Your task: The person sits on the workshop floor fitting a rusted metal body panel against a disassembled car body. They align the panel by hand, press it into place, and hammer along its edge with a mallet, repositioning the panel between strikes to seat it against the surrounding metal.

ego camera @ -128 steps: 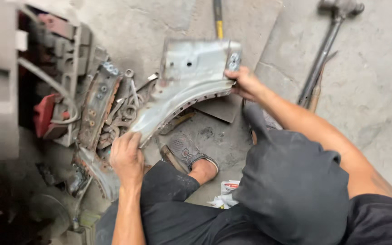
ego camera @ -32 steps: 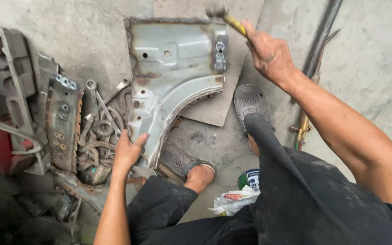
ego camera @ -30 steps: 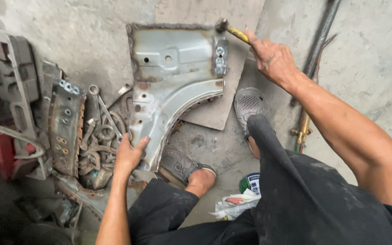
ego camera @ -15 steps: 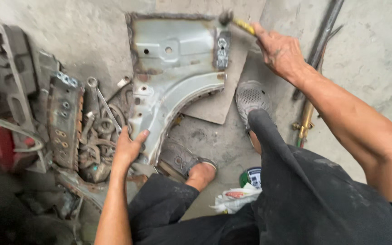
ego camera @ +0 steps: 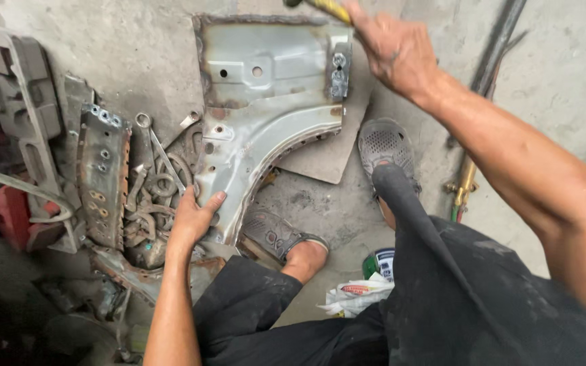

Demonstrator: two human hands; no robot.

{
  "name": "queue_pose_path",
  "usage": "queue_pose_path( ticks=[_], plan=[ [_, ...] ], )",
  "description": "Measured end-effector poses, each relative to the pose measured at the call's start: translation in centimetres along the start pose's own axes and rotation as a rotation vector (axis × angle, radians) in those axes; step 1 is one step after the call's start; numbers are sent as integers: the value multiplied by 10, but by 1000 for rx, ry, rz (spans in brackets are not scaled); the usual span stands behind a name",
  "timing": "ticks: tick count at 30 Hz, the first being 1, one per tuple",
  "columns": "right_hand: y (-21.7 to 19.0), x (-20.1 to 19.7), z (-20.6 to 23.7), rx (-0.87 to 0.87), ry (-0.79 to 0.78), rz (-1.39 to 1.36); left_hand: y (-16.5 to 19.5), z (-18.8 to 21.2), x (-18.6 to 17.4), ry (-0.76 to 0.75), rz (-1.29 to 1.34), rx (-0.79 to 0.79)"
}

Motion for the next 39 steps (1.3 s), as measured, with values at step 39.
queue_pose_path(
  ticks=[39],
  plan=[
    [10, 0, 53, 78, -79, 120, 20, 17, 1, 31, -43, -9]
  ],
)
Point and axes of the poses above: each hand's wrist, its own z-axis away from the middle knuckle, its own x-axis out of the palm, y = z × x, the point moved 1 cm from there along -z, towards the middle knuckle, and after that the axes turned 11 degrees about -y, right-handed, at the moved point
